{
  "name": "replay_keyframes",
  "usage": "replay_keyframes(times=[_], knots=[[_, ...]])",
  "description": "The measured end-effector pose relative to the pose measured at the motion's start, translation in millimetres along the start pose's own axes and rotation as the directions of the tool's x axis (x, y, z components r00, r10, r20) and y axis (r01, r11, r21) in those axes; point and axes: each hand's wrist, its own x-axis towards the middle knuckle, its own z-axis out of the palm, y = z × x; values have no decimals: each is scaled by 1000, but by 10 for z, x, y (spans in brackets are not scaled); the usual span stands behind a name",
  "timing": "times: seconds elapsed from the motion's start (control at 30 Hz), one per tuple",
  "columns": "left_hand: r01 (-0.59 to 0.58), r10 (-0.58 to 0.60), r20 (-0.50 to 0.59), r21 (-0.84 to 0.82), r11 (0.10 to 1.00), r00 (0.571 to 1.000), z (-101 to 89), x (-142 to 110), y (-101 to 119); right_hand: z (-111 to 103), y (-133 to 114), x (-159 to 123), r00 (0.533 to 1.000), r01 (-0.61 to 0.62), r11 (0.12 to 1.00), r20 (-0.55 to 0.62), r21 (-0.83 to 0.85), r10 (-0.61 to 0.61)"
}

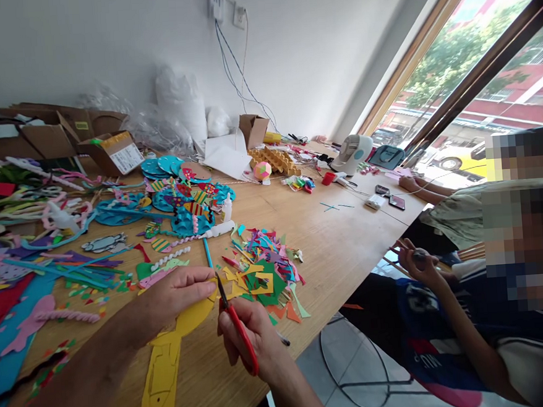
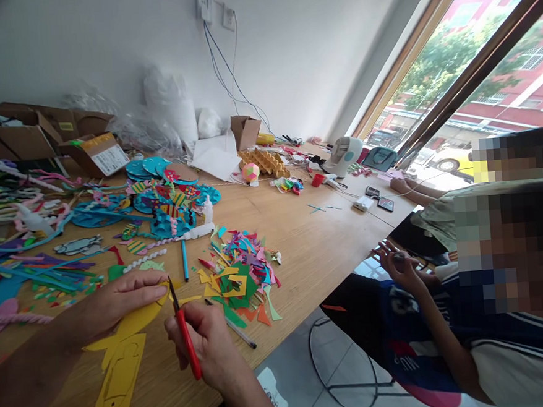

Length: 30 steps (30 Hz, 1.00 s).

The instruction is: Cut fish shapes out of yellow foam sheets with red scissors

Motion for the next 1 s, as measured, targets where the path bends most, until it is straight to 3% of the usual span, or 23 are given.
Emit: replay_keyframes(times=[0.3,0.7,0.83,0.9,1.0], knots=[[35,-23,-98,128,991,995,-95,-9,-85,-76,-41,-50,996,44,999,84,-8,-43],[172,-174,-1,153,973,985,-121,-8,34,-149,2,-79,991,34,999,132,-31,-29],[280,-274,-55,171,945,960,-137,22,92,-189,14,-89,990,32,995,138,-99,-18],[290,-284,-62,226,930,957,-145,36,125,-209,10,-93,990,49,988,136,-148,-29],[261,-278,15,298,918,960,-154,54,158,-233,-2,-97,989,71,978,139,-198,-44]])
